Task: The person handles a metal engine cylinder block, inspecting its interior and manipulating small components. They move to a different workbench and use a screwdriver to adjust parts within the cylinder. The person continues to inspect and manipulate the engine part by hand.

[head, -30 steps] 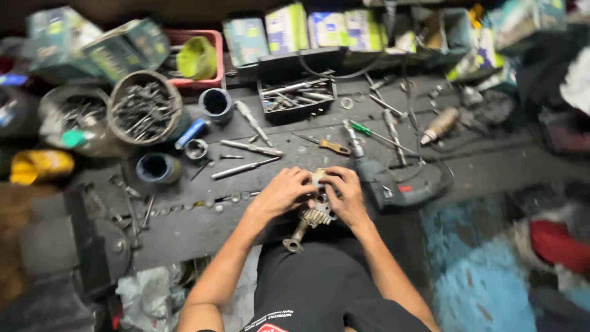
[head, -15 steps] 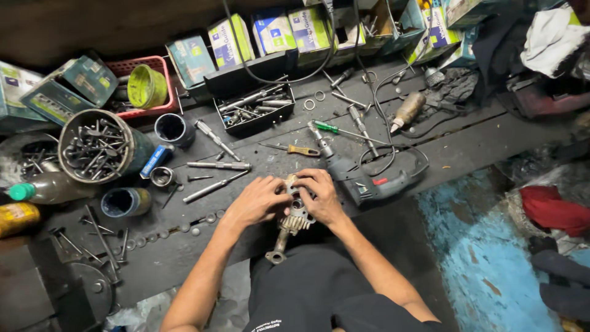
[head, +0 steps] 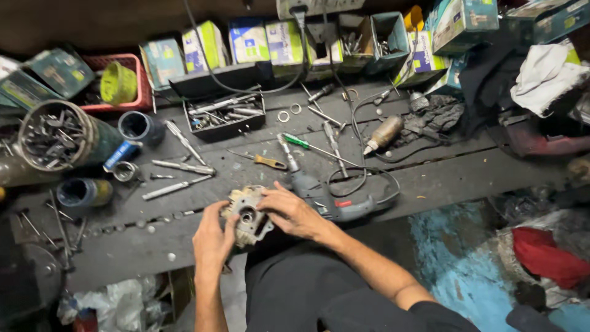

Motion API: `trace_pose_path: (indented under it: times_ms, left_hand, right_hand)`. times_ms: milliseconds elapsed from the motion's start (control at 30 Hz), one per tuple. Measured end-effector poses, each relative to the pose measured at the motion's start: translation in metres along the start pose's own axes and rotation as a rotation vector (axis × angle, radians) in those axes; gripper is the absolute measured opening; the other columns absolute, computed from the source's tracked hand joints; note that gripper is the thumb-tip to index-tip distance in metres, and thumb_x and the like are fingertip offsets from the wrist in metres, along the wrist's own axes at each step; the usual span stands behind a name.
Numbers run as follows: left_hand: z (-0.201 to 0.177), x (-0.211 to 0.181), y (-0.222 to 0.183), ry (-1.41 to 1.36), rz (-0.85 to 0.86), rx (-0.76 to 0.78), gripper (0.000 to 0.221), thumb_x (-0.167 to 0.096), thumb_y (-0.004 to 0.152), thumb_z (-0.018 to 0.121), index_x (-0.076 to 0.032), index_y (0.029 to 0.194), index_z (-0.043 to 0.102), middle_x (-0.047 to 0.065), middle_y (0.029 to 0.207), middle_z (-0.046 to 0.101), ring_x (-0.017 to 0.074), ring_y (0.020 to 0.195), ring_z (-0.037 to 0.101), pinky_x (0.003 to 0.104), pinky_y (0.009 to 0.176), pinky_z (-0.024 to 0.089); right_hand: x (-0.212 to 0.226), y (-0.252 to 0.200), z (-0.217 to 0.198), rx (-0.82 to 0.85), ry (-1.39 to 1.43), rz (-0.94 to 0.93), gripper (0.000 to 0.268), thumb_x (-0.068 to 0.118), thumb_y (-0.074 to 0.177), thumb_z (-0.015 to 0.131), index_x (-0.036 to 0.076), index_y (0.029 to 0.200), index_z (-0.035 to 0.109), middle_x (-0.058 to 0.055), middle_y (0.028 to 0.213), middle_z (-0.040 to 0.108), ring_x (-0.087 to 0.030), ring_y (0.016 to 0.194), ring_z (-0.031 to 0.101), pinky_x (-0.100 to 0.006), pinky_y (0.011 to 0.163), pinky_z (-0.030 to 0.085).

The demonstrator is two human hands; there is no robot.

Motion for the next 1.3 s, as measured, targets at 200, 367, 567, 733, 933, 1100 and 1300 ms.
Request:
trace_pose_path:
  times_ms: [200,367,567,733,933,1100,1300]
  left_hand:
    - [0.034,-0.009,-0.015,0.017,-0.072,0.022,0.088,-0.036,0.081,0.081,-0.002,0.149,0.038,0.026,0.154,0.037,0.0461,0.137,0.042,0.050,0.109,0.040]
    - [0.053,-0.001,-0.014,0.091,-0.044,0.022,0.126,-0.044,0.060,0.091,-0.001,0.157,0.024,0.030,0.166,0.012,0.0503,0.150,0.017,0.057,0.121,0.023]
    - [0.053,0.002,-0.030,0.126,-0.130,0.079,0.146,-0.048,0.046,0.094,-0.003,0.161,0.015,0.031,0.167,0.007,0.0504,0.152,0.012,0.056,0.122,0.020]
    - [0.048,-0.004,-0.036,0.274,-0.170,0.096,0.146,-0.045,0.052,0.098,-0.001,0.161,0.011,0.034,0.164,0.015,0.0504,0.149,0.019,0.055,0.121,0.022]
    - [0.049,-0.012,-0.033,0.176,-0.293,0.132,0.139,-0.030,0.057,0.097,-0.001,0.161,0.010,0.032,0.152,0.037,0.0465,0.135,0.046,0.045,0.109,0.044]
    - [0.041,-0.025,-0.030,0.166,-0.248,0.137,0.139,-0.034,0.056,0.096,-0.004,0.161,0.010,0.027,0.144,0.047,0.0469,0.124,0.055,0.049,0.101,0.050]
    - [0.024,-0.022,-0.031,0.131,-0.197,0.164,0.135,-0.040,0.055,0.096,-0.011,0.159,0.015,0.024,0.142,0.052,0.0470,0.119,0.059,0.052,0.095,0.051]
  right_hand:
    - [-0.027,-0.030,-0.063,-0.010,0.133,0.146,0.024,-0.001,0.093,0.068,0.005,0.116,0.069,-0.010,0.115,0.073,-0.026,0.115,0.070,-0.041,0.106,0.051]
    - [-0.059,-0.059,-0.121,-0.049,0.259,0.267,0.022,0.002,0.095,0.063,0.004,0.116,0.070,-0.008,0.107,0.076,-0.020,0.102,0.075,-0.033,0.090,0.058]
    - [-0.082,-0.104,-0.152,-0.004,0.242,0.320,0.020,0.003,0.094,0.062,0.003,0.112,0.071,-0.008,0.106,0.075,-0.020,0.100,0.074,-0.032,0.088,0.058]
    - [-0.096,-0.123,-0.141,-0.150,0.202,0.406,0.016,0.003,0.095,0.062,0.004,0.107,0.073,-0.008,0.102,0.077,-0.018,0.097,0.075,-0.031,0.084,0.058]
    - [-0.107,-0.108,-0.127,-0.311,0.131,0.660,0.015,0.014,0.097,0.065,0.008,0.109,0.072,-0.006,0.092,0.080,-0.014,0.081,0.075,-0.030,0.071,0.056]
    - [-0.106,-0.072,-0.138,-0.295,-0.199,0.498,0.022,0.017,0.092,0.071,0.007,0.112,0.071,-0.012,0.096,0.073,-0.027,0.086,0.068,-0.037,0.077,0.054]
    - [-0.117,-0.042,-0.140,-0.309,-0.242,0.382,0.020,0.016,0.095,0.069,0.007,0.113,0.070,-0.012,0.105,0.074,-0.030,0.096,0.068,-0.039,0.085,0.053]
Point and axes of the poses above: each hand's wrist, its own y-axis towards the middle knuckle, its own z-axis out of the palm, x = y × z, the point moved 3 cm from there along y, towards the middle knuckle
